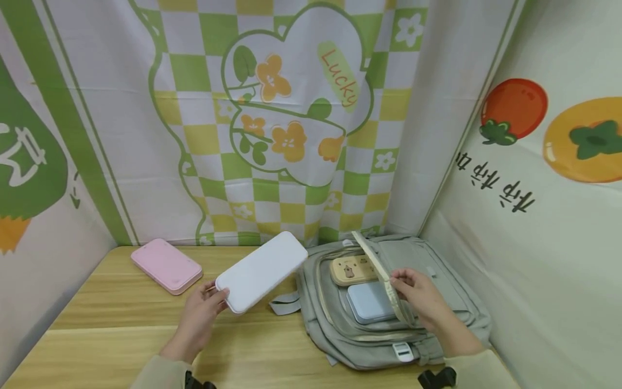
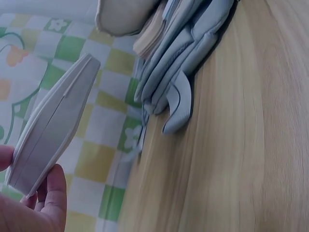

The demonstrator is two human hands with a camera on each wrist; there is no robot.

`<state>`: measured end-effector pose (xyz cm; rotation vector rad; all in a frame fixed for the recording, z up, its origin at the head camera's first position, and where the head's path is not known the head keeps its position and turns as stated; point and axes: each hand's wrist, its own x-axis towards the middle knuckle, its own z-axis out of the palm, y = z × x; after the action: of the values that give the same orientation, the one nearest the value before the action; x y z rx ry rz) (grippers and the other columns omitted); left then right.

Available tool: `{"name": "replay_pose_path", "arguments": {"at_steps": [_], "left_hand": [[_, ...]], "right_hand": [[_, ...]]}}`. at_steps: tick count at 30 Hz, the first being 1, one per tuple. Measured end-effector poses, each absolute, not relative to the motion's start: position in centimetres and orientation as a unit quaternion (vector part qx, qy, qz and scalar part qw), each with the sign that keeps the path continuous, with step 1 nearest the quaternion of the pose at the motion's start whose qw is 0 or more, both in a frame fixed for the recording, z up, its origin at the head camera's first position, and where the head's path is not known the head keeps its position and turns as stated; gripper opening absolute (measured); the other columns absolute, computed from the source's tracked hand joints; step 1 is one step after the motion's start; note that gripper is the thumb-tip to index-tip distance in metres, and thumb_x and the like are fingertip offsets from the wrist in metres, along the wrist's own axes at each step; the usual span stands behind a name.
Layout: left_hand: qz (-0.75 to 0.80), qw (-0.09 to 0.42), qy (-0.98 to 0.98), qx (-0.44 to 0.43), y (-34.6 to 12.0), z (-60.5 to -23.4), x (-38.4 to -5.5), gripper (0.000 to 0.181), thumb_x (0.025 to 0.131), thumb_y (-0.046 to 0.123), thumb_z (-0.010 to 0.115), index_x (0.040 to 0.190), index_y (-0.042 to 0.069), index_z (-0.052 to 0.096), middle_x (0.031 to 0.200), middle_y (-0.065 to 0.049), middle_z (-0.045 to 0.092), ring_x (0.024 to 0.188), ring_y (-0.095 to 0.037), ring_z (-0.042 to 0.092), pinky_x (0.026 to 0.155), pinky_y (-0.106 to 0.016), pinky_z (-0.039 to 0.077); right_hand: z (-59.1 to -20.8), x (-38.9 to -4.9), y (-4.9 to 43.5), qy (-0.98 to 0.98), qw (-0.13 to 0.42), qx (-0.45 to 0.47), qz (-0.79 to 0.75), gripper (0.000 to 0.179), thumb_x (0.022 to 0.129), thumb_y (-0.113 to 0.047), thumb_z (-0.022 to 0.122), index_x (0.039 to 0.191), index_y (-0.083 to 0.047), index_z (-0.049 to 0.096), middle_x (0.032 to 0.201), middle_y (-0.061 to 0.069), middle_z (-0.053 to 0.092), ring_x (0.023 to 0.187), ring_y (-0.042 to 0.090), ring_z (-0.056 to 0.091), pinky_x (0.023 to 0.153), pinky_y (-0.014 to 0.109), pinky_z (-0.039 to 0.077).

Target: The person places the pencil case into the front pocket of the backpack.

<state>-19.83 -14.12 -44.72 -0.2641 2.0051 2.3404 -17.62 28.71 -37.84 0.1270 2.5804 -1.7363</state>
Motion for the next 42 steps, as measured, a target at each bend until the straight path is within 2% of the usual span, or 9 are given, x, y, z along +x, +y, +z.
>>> {"name": "replay_pose_path", "arguments": {"at_steps": [9,13,20,28,42], "left_hand": [[0.755,0.086,0.648,-0.04,-10.7,-44.9,-20.5,0.053,0.103,0.0,0.056,0.146,-0.019,0.031,0.131,-0.027,0.049,0.103,-0.021,0.058,0.084,-0.028,0.055],[0.756,0.118,0.643,-0.016,-9.2,-44.9,-20.5,0.05,0.102,-0.001,0.058,0.142,-0.02,0.035,0.127,-0.027,0.054,0.099,-0.021,0.061,0.083,-0.033,0.055],[0.752,0.162,0.639,0.018,-7.1,-44.9,-20.7,0.051,0.1,0.0,0.058,0.141,-0.022,0.036,0.123,-0.027,0.057,0.093,-0.02,0.065,0.084,-0.033,0.056],[0.743,0.186,0.643,0.02,-5.4,-45.6,-21.3,0.046,0.099,-0.001,0.061,0.135,-0.022,0.041,0.113,-0.021,0.061,0.088,-0.019,0.066,0.081,-0.033,0.057],[0.737,0.211,0.64,0.048,-1.9,-46.3,-21.2,0.044,0.096,-0.002,0.061,0.131,-0.024,0.044,0.11,-0.018,0.062,0.087,-0.016,0.065,0.082,-0.033,0.056]], "right_hand": [[-37.6,-17.6,28.9,0.83,0.01,0.036,-0.557,0.018,0.107,-0.003,0.052,0.118,0.012,0.053,0.101,0.009,0.062,0.091,0.016,0.056,0.078,0.025,0.053],[-37.6,-17.7,28.9,0.829,0.009,0.034,-0.558,0.019,0.107,-0.003,0.052,0.118,0.013,0.053,0.101,0.009,0.062,0.091,0.016,0.057,0.078,0.025,0.053],[-37.7,-17.6,28.9,0.828,0.01,0.034,-0.559,0.019,0.107,-0.003,0.052,0.119,0.012,0.053,0.101,0.009,0.062,0.09,0.016,0.057,0.078,0.025,0.053],[-37.9,-17.8,28.8,0.831,0.008,0.037,-0.555,0.02,0.107,-0.004,0.052,0.12,0.012,0.053,0.103,0.009,0.062,0.091,0.016,0.057,0.078,0.026,0.053],[-38.0,-17.6,28.5,0.832,0.009,0.032,-0.554,0.017,0.107,-0.004,0.053,0.116,0.01,0.054,0.1,0.009,0.061,0.089,0.018,0.055,0.077,0.027,0.052]]}}
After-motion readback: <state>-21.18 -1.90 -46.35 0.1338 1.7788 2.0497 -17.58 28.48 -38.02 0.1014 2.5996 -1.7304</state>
